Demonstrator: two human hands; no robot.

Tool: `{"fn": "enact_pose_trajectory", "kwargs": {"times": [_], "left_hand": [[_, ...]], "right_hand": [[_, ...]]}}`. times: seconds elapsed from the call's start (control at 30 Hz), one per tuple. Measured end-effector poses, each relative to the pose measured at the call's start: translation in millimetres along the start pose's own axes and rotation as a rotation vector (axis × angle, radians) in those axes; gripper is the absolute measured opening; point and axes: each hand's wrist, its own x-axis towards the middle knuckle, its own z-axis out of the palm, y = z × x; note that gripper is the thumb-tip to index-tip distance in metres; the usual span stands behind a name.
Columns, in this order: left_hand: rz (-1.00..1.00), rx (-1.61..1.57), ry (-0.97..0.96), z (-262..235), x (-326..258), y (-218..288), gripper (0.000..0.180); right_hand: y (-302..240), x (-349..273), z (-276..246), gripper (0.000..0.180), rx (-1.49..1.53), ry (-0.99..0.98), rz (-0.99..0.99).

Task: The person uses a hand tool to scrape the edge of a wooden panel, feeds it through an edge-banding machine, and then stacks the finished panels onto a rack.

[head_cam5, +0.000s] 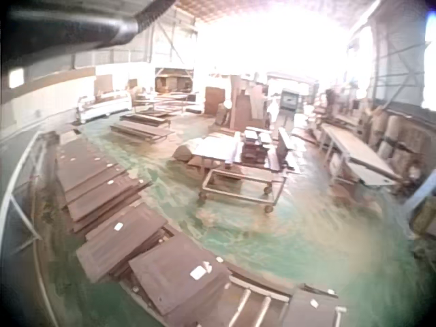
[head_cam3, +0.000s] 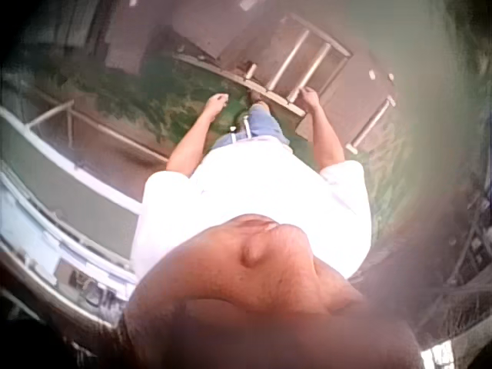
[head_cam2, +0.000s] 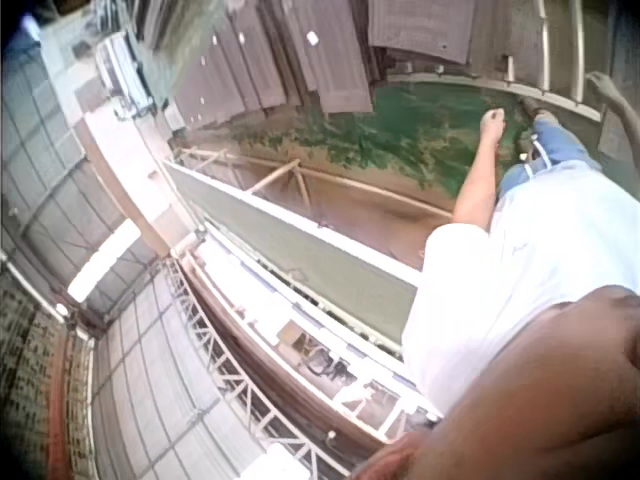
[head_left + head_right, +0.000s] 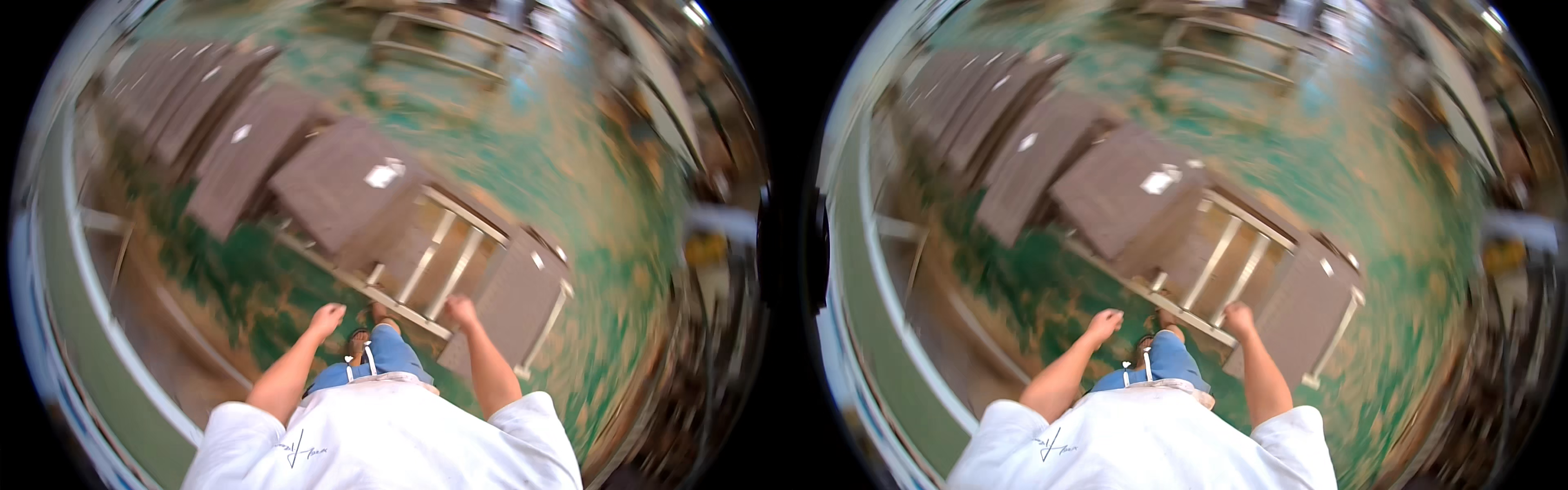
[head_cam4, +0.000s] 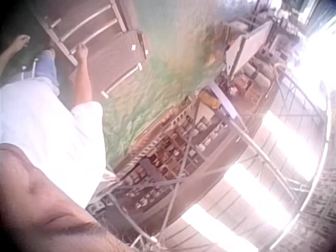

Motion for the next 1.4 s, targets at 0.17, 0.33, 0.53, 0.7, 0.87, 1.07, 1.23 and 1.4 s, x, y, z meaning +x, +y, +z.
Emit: {"fn": "enact_pose_trajectory", "kwargs": {"times": [0.17, 0.33, 0.53, 0.7, 0.87, 1.07, 1.23, 1.4], "left_hand": [[-0.212, 0.286, -0.344, 33, -40, -110, 0.041], [0.096, 1.052, -0.688, 41, -91, -90, 0.062], [-0.063, 0.929, -0.628, 139, -96, -38, 0.038], [0.177, 1.045, -0.647, 285, -140, -5, 0.021], [1.197, 2.027, -1.108, 503, -194, -48, 0.028], [0.569, 1.303, -1.182, 782, -377, -101, 0.038], [0.279, 1.227, -1.279, 953, -445, -140, 0.034], [-0.049, 1.222, -1.076, 1109, -410, -162, 0.038]], "right_hand": [[239, -271, 4, 0.037, -0.176, 0.363, 0.279], [413, -555, 104, 0.034, 0.703, 0.913, 0.970], [509, -664, 248, 0.031, 0.470, 1.007, 1.098], [561, -612, 253, 0.022, 0.810, 0.864, 0.780], [616, -618, 224, 0.021, 0.695, 1.361, 1.021], [720, -688, 94, 0.020, 1.204, 0.821, 0.926], [839, -712, 19, 0.025, 1.141, 1.161, 0.971], [885, -736, -77, 0.027, 1.393, 1.204, 0.821]]}}
